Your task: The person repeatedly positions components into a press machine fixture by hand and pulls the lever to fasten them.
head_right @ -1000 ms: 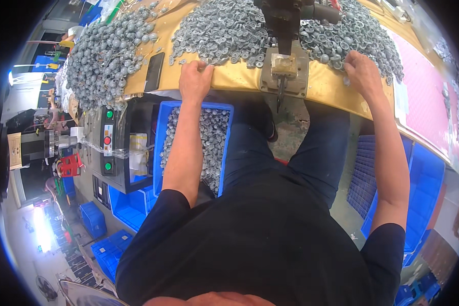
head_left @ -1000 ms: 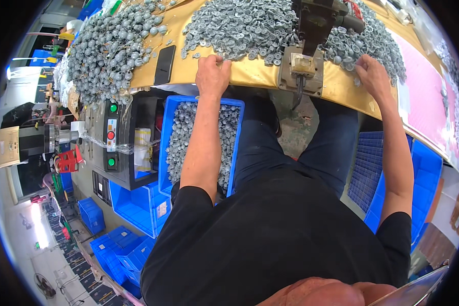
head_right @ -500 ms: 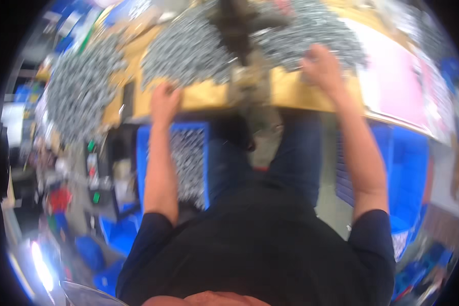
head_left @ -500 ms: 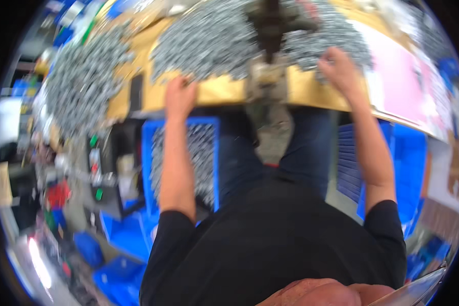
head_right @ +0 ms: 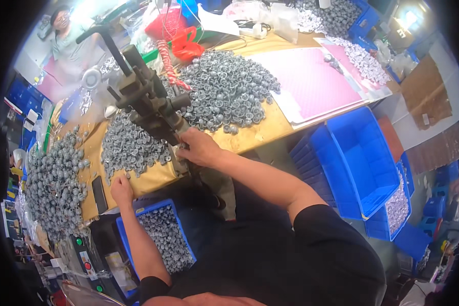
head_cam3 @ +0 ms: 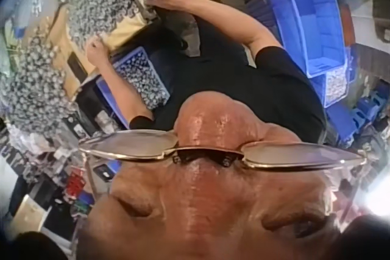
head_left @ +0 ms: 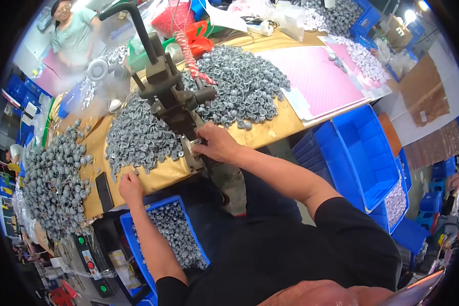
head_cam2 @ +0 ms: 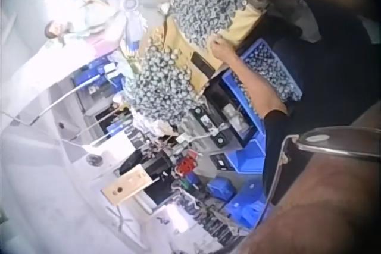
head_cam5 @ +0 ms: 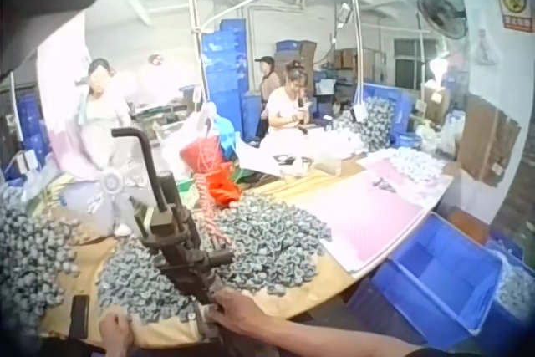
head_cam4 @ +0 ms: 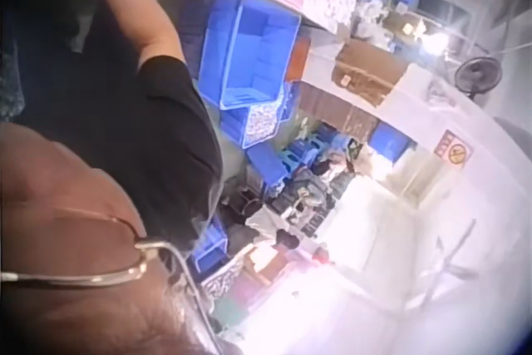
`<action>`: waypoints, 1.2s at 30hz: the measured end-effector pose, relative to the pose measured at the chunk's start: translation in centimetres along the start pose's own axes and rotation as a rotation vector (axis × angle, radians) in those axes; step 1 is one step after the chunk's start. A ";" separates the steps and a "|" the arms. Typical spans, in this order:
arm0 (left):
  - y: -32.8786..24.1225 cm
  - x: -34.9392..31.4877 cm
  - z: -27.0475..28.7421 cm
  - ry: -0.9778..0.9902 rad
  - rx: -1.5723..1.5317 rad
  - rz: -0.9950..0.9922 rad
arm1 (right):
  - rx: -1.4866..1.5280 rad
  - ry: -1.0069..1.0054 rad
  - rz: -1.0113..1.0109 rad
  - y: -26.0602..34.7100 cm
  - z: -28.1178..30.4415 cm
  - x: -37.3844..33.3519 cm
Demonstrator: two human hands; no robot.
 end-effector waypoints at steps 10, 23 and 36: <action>0.4 -1.5 0.7 -0.050 -0.223 -0.137 | 0.079 -0.037 0.016 -1.1 -0.4 -1.1; 0.4 -1.4 0.0 -0.058 -0.111 -0.079 | 0.287 -0.046 -0.418 -4.5 -0.3 -0.3; -13.1 -6.9 4.3 -0.034 -0.625 -0.354 | 0.471 0.000 -0.588 -5.4 -0.7 -0.8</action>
Point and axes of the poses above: each hand's wrist, its own x-axis towards the middle knuckle, its own z-axis out of the back of the hand, y = z × x, the point moved 10 cm from there along x, towards the middle knuckle, and after that the axes turned 14 degrees about x, right-handed, at the moved point
